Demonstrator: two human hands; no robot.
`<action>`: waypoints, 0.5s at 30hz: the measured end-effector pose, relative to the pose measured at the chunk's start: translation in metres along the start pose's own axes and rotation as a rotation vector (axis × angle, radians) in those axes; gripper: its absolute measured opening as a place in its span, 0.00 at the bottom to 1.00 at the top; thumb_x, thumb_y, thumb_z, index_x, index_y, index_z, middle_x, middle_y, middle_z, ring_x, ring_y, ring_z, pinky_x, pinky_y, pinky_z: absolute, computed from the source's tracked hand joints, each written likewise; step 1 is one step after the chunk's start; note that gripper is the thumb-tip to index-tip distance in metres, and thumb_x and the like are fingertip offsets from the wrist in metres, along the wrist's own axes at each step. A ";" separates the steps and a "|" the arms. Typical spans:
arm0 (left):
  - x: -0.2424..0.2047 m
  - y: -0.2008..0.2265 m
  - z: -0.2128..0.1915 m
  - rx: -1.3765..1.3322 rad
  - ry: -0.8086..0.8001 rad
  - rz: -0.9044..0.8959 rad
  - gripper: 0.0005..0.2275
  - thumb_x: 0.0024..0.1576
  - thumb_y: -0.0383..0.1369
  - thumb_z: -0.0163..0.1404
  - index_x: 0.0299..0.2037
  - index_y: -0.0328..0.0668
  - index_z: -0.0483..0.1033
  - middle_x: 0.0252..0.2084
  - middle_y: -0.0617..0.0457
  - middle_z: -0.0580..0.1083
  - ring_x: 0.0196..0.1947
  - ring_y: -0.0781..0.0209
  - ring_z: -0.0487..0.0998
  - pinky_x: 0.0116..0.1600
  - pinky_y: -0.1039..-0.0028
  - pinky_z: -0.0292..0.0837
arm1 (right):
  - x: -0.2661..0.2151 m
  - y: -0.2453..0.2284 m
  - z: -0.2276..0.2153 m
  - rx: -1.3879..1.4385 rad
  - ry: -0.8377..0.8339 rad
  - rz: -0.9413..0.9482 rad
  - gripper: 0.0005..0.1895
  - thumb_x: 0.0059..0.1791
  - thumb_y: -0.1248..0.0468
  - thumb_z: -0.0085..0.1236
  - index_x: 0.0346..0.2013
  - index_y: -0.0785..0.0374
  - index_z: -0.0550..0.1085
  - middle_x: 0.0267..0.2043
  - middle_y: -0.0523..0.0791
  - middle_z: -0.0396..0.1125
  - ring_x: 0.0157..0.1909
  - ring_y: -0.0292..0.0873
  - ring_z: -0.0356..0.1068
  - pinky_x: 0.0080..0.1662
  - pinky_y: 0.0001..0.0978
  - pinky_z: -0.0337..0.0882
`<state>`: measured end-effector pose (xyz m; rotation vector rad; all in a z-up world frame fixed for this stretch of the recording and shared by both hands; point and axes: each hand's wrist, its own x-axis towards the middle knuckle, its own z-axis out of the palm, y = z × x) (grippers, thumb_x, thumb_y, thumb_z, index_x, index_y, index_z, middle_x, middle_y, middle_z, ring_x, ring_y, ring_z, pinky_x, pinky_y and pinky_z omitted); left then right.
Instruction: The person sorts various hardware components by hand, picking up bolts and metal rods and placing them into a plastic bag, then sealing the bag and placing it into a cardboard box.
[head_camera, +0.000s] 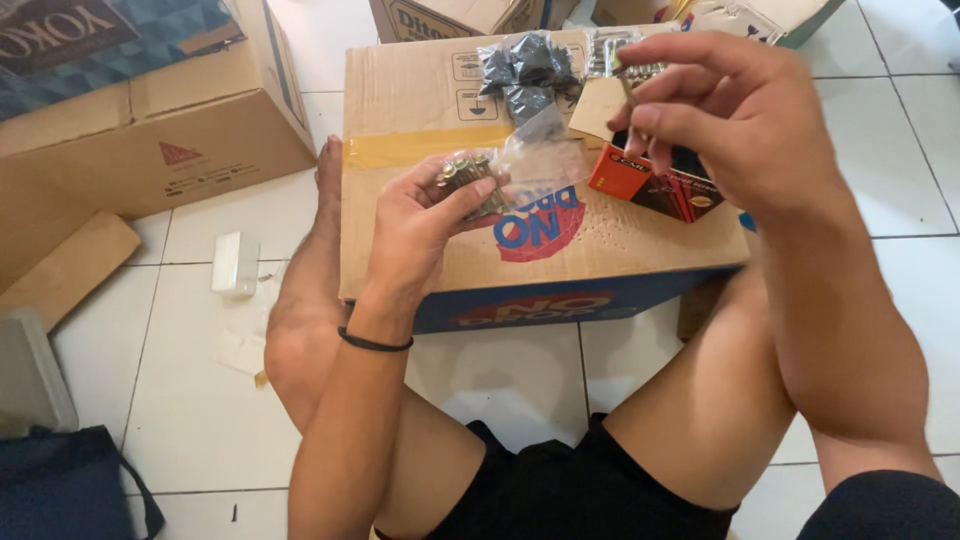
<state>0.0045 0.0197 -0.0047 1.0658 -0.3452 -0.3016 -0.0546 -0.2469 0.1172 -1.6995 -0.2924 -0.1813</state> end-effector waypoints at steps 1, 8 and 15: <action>-0.001 -0.001 -0.001 -0.003 -0.001 -0.003 0.13 0.59 0.23 0.56 0.53 0.28 0.75 0.47 0.43 0.80 0.44 0.55 0.84 0.49 0.67 0.85 | -0.001 0.014 -0.005 -0.002 0.001 0.004 0.18 0.49 0.74 0.56 0.55 0.69 0.74 0.40 0.50 0.74 0.36 0.37 0.75 0.35 0.26 0.75; 0.000 -0.005 0.003 0.047 -0.039 0.043 0.13 0.60 0.23 0.57 0.54 0.27 0.75 0.47 0.43 0.81 0.44 0.55 0.84 0.49 0.69 0.84 | -0.002 0.029 0.001 0.233 0.002 -0.074 0.19 0.52 0.75 0.51 0.58 0.75 0.70 0.52 0.53 0.73 0.46 0.43 0.76 0.45 0.27 0.76; 0.005 -0.012 0.010 0.131 -0.080 0.015 0.14 0.59 0.22 0.57 0.55 0.27 0.75 0.46 0.44 0.81 0.44 0.59 0.84 0.48 0.71 0.83 | -0.002 0.043 0.023 -0.137 0.021 -0.051 0.33 0.49 0.79 0.62 0.70 0.67 0.68 0.41 0.52 0.74 0.35 0.36 0.68 0.37 0.24 0.69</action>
